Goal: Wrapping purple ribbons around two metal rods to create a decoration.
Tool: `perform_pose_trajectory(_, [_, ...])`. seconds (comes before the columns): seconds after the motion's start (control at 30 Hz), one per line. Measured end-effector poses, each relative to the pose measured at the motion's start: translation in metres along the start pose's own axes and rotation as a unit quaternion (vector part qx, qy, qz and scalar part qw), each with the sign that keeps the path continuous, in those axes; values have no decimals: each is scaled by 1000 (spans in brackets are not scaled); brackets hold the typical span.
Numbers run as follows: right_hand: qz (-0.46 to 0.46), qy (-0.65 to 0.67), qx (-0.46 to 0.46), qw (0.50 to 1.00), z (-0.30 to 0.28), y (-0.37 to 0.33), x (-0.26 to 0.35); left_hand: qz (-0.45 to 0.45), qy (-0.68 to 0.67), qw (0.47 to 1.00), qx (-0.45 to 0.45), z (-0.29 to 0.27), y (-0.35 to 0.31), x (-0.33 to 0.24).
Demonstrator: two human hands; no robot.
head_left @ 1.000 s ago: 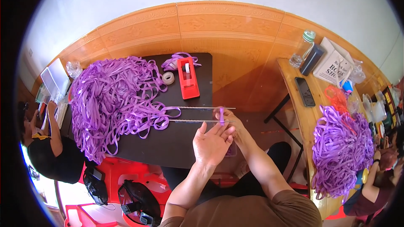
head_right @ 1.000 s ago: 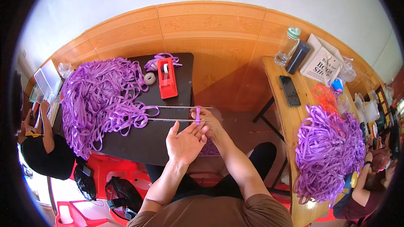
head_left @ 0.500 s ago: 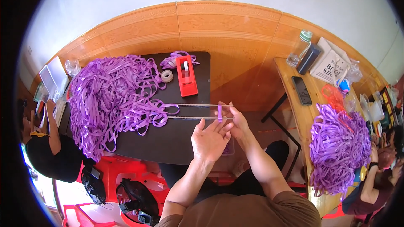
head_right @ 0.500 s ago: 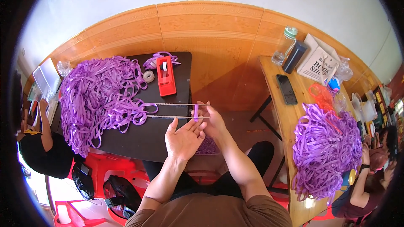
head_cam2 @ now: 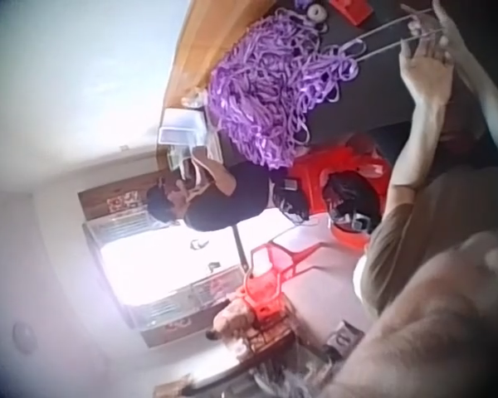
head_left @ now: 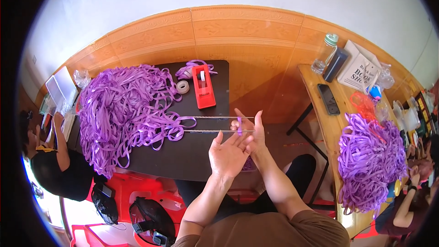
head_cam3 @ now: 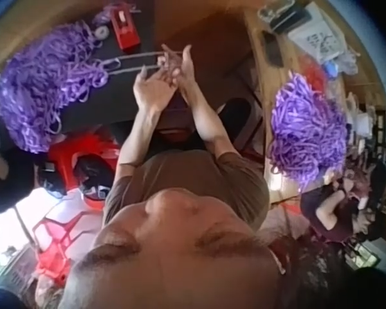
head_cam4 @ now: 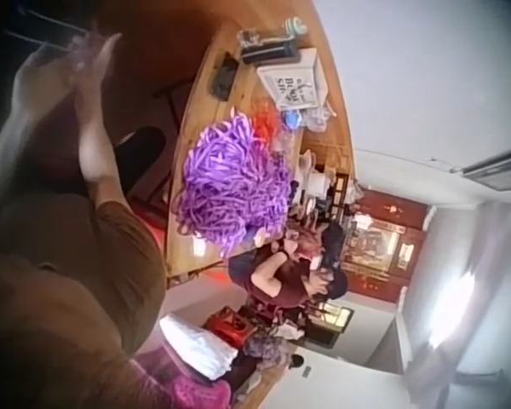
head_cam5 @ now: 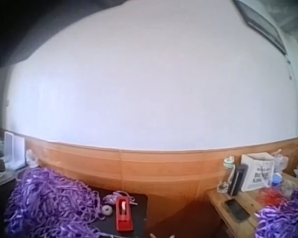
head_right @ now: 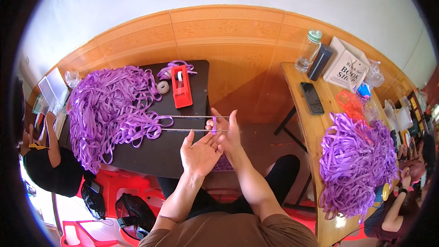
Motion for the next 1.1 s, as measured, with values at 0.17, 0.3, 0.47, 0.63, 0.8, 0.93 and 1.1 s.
perform_pose_trajectory(0.17, [-7, -69, 19, 997, -7, 1, 7, 0, 11, 1000, -11, -1, 1, 1])
perform_pose_trajectory(0.3, [-6, -160, -24, 987, -4, -6, 15, 2, 15, 1000, -12, -4, 1, -1])
perform_pose_trajectory(0.47, [-95, -212, -158, 960, 1, -27, 34, 3, 11, 1000, -12, -6, 1, -1])
perform_pose_trajectory(0.63, [-324, -462, -165, 809, 29, -52, 68, 1, 17, 999, -32, -4, 0, -1])
perform_pose_trajectory(0.8, [-293, -564, -128, 761, 64, -43, 49, 4, 8, 1000, -26, -3, -1, -2])
perform_pose_trajectory(0.93, [-268, -569, -128, 766, 49, -37, 55, -2, 9, 1000, -14, 0, 0, 0])
perform_pose_trajectory(1.1, [-235, -530, -141, 803, 39, -36, 53, -2, 7, 1000, -22, -3, 0, -1])
Point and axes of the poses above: each hand's wrist, its own y-axis towards the middle knuckle, its own z-axis out of the palm, x = y × z, the point moved 8 cm from there along y, towards the middle knuckle, and after that the axes turned 6 degrees about y, right-handed, at the moved point
